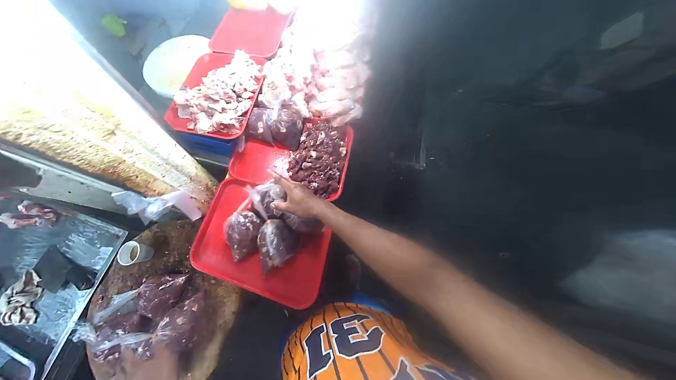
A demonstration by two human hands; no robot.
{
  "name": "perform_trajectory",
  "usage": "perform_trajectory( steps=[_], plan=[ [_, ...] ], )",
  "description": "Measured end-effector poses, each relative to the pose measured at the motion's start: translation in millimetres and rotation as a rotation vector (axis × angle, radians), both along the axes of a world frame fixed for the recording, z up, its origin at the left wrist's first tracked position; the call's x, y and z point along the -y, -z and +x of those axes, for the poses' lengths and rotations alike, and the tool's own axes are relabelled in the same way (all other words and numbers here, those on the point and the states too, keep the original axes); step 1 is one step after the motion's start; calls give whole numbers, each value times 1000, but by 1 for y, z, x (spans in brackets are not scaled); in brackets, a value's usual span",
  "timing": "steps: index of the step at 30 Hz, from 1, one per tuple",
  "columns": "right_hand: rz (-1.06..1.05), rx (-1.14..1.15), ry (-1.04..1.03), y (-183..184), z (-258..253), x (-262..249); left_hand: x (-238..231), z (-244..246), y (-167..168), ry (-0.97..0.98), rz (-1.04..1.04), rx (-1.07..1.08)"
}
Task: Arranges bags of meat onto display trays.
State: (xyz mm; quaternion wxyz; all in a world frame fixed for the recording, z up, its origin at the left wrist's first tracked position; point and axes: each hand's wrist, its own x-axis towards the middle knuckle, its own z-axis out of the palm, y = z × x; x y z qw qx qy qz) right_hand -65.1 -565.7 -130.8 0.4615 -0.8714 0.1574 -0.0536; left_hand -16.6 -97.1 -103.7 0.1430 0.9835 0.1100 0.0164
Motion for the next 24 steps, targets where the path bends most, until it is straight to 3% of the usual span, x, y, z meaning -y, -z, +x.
perform_trajectory(
  steps=[3,5,10,14,18,24],
  plan=[
    [156,109,58,0,-47,46,114,-41,-7,243,-196,-253],
    [214,36,117,18,-88,73,183,-64,18,398,-309,-411],
    [90,-257,-38,52,-161,93,291,-84,72,458,-153,-241],
    [-81,-258,-260,51,-144,84,307,-59,60,388,-6,-340],
    [-235,-207,-454,48,-91,67,293,-28,64,351,-71,-490],
    [-336,-330,-568,54,-40,56,300,-27,75,288,-135,-405]
  ],
)
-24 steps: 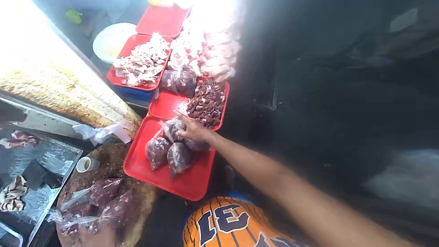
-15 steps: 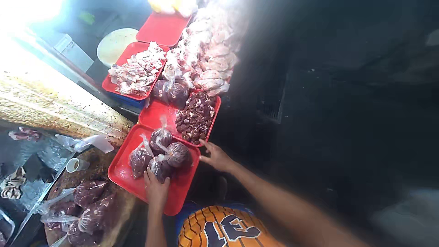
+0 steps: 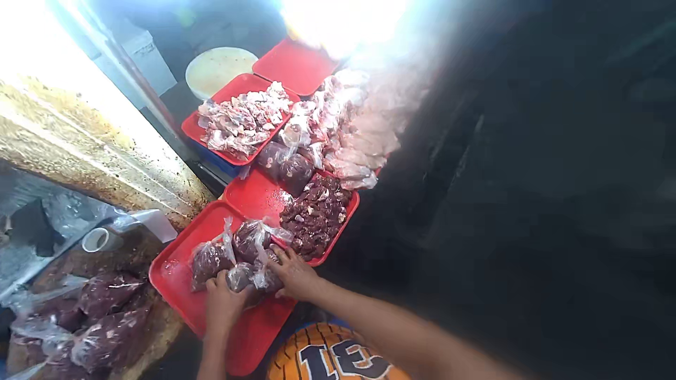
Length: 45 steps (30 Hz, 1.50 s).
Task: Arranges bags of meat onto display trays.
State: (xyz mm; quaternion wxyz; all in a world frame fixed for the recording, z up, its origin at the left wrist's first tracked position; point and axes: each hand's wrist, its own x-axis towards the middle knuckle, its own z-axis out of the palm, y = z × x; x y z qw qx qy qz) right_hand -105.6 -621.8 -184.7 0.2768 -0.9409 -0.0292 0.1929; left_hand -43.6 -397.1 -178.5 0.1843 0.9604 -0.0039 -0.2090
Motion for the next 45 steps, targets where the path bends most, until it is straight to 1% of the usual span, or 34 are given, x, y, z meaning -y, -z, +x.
perform_trajectory(
  steps=[3,5,8,10,11,12,14,16,19,21,24,26,28,30,32,34,36,39,42,44,45],
  plan=[
    [-41,-38,-19,5,11,0,-1,-1,1,-131,-82,-54],
    [-1,-40,-13,4,13,-2,-10,-4,-2,-268,-189,-109],
    [152,62,44,2,19,12,-20,-11,-2,-445,-430,-85],
    [303,22,143,-16,24,26,-19,-16,-3,-510,-557,-24],
    [354,-11,199,-26,28,34,-15,-14,-8,-520,-581,-2],
    [395,-22,247,-32,32,43,-8,-10,-13,-508,-568,5],
    [450,-80,297,-44,39,66,10,-4,-22,-433,-474,-64],
    [494,-81,325,-56,47,89,29,-6,-16,-382,-340,-135],
    [518,-49,383,-74,63,126,52,-12,1,-414,-152,-78],
    [539,-35,436,-73,68,152,49,-18,6,-482,-152,-19],
    [569,-60,544,-69,80,183,38,-17,-17,-677,-276,50],
    [615,-76,611,-64,86,200,41,-17,-41,-710,-248,125],
    [596,-79,644,-60,81,211,54,-15,-73,-663,-150,204],
    [549,-76,654,-58,75,220,69,-4,-101,-586,-122,305],
    [526,-41,664,-59,75,226,82,21,-118,-516,-208,413],
    [529,-15,677,-62,72,227,94,55,-122,-453,-336,443],
    [509,-7,682,-66,71,228,110,99,-114,-388,-454,382],
    [442,-1,680,-69,67,230,131,172,-81,-250,-530,227],
    [432,18,699,-71,58,228,143,222,-35,-170,-470,168],
    [430,42,711,-71,56,224,146,235,-13,-190,-371,143],
    [425,51,716,-72,56,221,148,235,-10,-192,-346,103]
  ],
)
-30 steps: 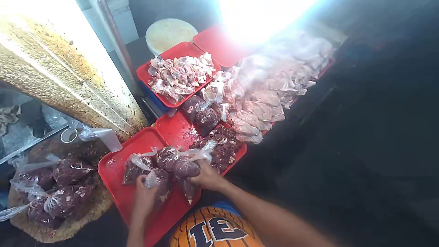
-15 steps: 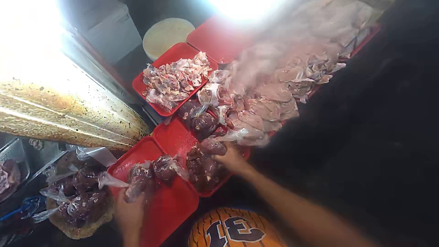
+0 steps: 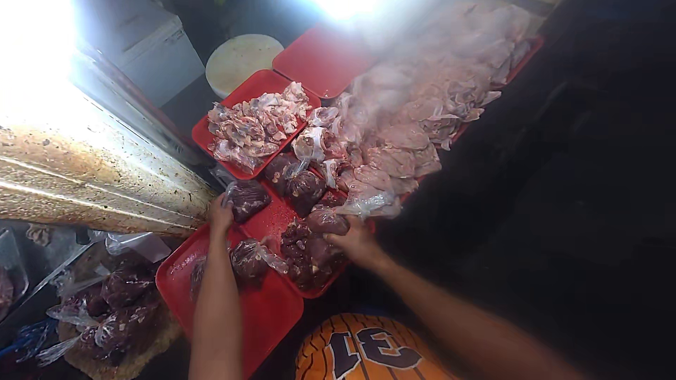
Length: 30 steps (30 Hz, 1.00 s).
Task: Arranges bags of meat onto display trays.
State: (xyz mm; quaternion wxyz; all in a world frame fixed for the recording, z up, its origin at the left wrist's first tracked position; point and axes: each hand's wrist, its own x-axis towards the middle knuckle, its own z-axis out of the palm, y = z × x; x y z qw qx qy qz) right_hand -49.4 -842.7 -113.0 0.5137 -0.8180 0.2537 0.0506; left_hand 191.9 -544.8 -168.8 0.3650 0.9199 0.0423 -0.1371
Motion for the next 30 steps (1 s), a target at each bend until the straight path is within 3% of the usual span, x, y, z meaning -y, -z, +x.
perform_trajectory(
  steps=[5,10,13,17,20,23,25,30],
  plan=[
    [-91,-1,-45,-10,26,-31,-10,-16,14,10,-87,-64],
    [18,-38,-97,-18,79,-83,-24,-31,14,-32,-173,-114],
    [35,-10,-153,-7,84,-94,-21,-49,-3,-33,-61,-28],
    [54,-135,-241,16,53,-72,13,-84,-39,-20,131,198],
    [252,-253,-211,40,15,-50,53,-101,-23,115,187,320],
    [419,-268,-121,50,-24,-27,88,-89,12,135,348,222],
    [437,-151,-14,54,-51,-13,98,-79,25,120,412,122],
    [424,30,154,69,-103,35,68,-100,-8,111,240,78]
  ],
)
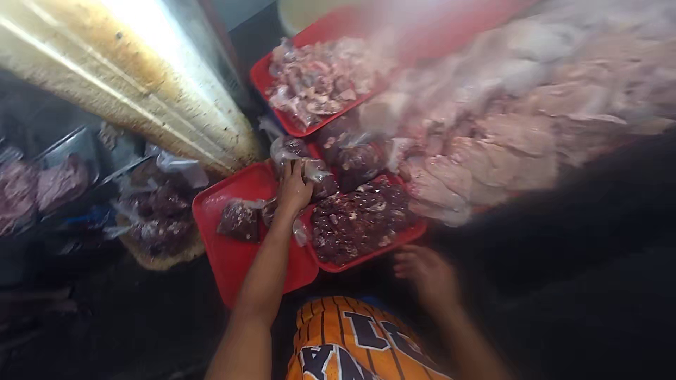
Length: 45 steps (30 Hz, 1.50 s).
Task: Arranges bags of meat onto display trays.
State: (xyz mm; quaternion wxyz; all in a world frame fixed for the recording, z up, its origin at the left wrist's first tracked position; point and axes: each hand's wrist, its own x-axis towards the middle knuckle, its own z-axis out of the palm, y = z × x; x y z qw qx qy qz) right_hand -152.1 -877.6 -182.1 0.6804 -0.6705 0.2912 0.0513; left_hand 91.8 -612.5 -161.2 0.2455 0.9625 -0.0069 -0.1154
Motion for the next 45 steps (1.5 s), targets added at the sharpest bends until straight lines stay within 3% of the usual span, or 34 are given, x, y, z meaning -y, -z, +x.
perform_trajectory(
  steps=[2,5,9,12,15,18,24,27,32,37,41,44,45],
  plan=[
    [9,-52,65,10,-14,22,-27,-16,-15,-54,-24,68],
    [6,-124,67,20,-22,53,-93,-35,-23,-173,130,90],
    [-75,-117,-91,17,-1,77,-192,-56,12,-228,88,-139],
    [-190,-24,-254,-8,37,69,-205,-56,26,-251,56,-166],
    [-294,69,-490,-38,66,23,-193,-47,24,-287,141,-213],
    [-476,154,-832,-51,90,-56,-191,-32,17,-274,194,-270],
    [-781,106,-1058,-37,141,-228,-211,-25,15,-222,132,-336],
    [-831,16,-1015,-19,167,-270,-214,-30,13,-280,91,-297],
    [-750,-139,-657,-7,183,-265,-213,-33,15,-308,98,-274],
    [-720,-72,-692,-11,166,-269,-211,-35,24,-318,116,-260],
    [-635,101,-651,-11,161,-240,-198,-70,-4,-320,17,-44],
    [-517,189,-546,-30,156,-187,-151,-117,-38,-372,-135,256],
    [-457,213,-501,-37,152,-164,-128,-127,-40,-329,-211,268]
  ],
)
